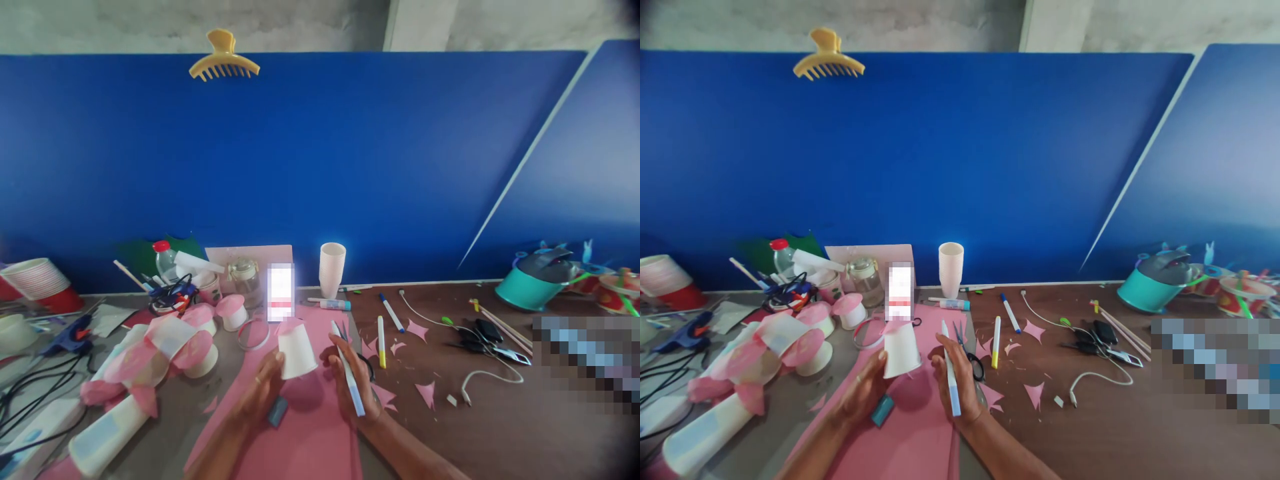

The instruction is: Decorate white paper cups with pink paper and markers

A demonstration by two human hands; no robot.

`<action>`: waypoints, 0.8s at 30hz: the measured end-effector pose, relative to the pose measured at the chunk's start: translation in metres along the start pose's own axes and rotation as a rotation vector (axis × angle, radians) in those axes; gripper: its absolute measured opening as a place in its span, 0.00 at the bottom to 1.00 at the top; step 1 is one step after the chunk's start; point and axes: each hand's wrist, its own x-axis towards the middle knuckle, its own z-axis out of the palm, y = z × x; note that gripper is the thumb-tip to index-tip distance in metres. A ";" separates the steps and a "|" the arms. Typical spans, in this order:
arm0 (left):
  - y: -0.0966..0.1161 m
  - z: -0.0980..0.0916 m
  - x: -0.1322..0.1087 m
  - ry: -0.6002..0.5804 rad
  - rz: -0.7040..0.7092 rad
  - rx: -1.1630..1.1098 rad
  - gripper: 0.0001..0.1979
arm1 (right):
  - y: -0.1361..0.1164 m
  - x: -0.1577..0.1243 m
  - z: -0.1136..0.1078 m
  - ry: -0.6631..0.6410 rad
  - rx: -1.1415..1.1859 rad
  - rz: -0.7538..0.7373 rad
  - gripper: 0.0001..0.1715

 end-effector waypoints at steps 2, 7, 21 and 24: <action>0.007 0.003 -0.001 -0.051 -0.131 -0.311 0.27 | 0.003 -0.001 0.001 -0.024 0.095 0.047 0.19; 0.021 0.012 -0.006 -0.070 -0.269 -0.595 0.21 | 0.008 0.011 0.003 0.079 0.367 0.222 0.20; 0.019 0.027 -0.003 -0.120 -0.463 -0.595 0.21 | -0.003 0.017 0.003 -0.075 0.782 0.560 0.32; 0.018 0.029 -0.001 -0.062 -0.496 -0.616 0.19 | -0.007 0.015 0.000 -0.127 0.716 0.534 0.33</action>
